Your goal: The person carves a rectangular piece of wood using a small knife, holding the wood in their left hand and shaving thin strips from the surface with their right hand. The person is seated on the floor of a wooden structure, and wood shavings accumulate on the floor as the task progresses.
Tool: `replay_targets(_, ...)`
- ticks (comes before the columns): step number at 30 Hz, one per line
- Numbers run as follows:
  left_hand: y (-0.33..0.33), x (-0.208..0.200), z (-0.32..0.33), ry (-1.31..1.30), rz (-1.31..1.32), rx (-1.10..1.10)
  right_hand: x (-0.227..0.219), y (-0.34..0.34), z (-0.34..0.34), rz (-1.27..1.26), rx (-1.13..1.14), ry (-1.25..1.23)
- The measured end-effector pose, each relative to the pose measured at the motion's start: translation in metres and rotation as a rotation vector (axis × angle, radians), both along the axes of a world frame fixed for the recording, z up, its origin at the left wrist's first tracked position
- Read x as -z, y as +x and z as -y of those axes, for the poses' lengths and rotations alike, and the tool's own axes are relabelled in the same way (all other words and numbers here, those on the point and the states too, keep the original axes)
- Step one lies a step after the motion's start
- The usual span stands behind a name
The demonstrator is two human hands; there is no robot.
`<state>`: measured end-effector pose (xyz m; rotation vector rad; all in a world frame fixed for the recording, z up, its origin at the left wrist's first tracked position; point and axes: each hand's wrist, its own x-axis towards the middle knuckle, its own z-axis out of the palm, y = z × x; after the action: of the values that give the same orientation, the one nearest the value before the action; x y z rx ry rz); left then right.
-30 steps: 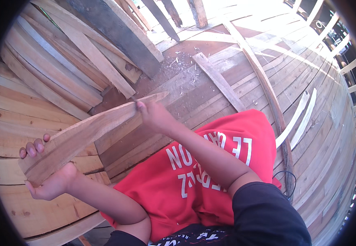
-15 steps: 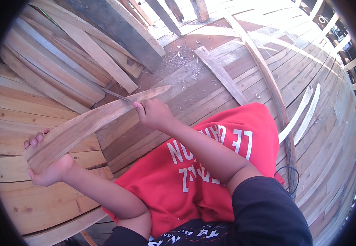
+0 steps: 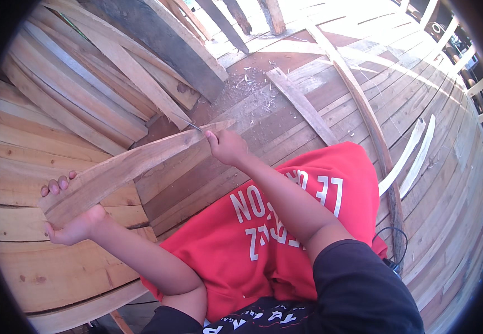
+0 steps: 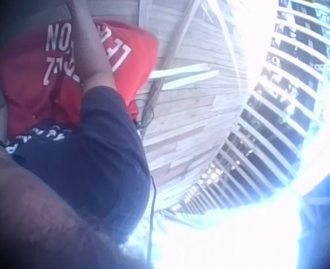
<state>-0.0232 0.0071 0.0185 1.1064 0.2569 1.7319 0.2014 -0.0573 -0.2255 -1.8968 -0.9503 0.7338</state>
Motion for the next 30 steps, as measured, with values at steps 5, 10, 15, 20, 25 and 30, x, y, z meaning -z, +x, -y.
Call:
replay_targets(5,-0.012,0.006,-0.01,0.028,0.017,0.098,0.001,-0.01,-0.005,-0.11,0.038,-0.012)
replay_targets(10,-0.006,0.001,0.003,0.074,-0.037,0.104,-0.05,-0.03,0.003,-0.033,-0.043,0.041)
replay_targets(15,0.008,-0.004,0.01,0.106,-0.049,0.173,0.051,0.025,0.005,-0.015,0.329,-0.158)
replay_targets(20,-0.002,0.0,0.009,0.11,-0.053,0.148,-0.031,-0.016,-0.005,-0.102,-0.04,0.002)
replay_targets(25,0.002,0.0,0.004,0.097,-0.048,0.16,0.047,0.021,-0.003,-0.111,0.23,-0.107)
replay_targets(30,0.002,0.001,0.009,0.11,-0.066,0.153,-0.003,-0.016,-0.007,-0.123,0.143,-0.033)
